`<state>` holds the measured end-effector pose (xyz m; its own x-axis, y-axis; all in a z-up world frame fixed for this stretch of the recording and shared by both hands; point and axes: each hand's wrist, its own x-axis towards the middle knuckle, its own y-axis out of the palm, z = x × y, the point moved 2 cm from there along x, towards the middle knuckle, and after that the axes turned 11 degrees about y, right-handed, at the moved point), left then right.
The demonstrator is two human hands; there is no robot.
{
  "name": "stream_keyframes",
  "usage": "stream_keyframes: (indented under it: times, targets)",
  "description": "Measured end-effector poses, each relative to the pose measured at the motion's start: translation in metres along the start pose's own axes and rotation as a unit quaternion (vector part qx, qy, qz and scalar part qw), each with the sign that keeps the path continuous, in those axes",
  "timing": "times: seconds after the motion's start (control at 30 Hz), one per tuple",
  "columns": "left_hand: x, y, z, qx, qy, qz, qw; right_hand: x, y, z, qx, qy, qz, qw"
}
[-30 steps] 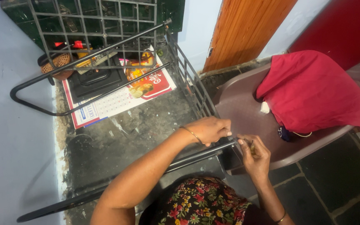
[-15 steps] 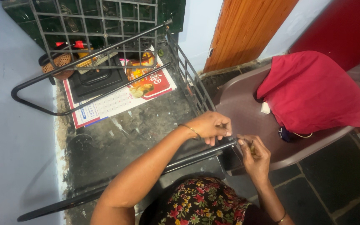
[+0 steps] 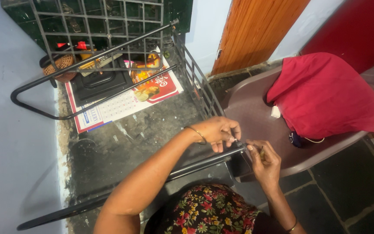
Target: The person assembles a metal rack by inserting and tightening nuts and bolts at multiple joints using a screwdriver. They repeatedly adjust the frame and secure connections at different points to stabilize the structure.
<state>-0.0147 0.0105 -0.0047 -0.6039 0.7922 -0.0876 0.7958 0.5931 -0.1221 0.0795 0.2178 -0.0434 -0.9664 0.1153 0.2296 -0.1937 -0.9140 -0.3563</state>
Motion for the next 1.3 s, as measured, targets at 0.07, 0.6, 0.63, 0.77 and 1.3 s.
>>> stream_keyframes:
  times: [0.07, 0.6, 0.63, 0.77, 1.3]
  targets:
    - [-0.001, 0.001, -0.002, 0.013, -0.001, -0.002, 1.000, 0.001, 0.001, 0.000, 0.007, 0.006, 0.004, 1.000]
    - [-0.006, 0.002, -0.012, 0.030, -0.003, -0.017, 0.999, 0.000, 0.000, 0.003, -0.001, 0.004, 0.001, 1.000]
    - [-0.006, 0.001, -0.011, 0.030, -0.001, -0.016, 0.999, 0.000, 0.000, 0.003, -0.002, 0.006, 0.001, 1.000]
    - [-0.006, -0.001, -0.009, 0.021, 0.003, 0.001, 1.000, 0.000, 0.000, 0.002, 0.008, 0.027, 0.003, 1.000]
    - [-0.005, 0.002, -0.010, 0.039, 0.017, -0.016, 0.999, 0.000, 0.001, 0.002, 0.014, 0.011, 0.003, 1.000]
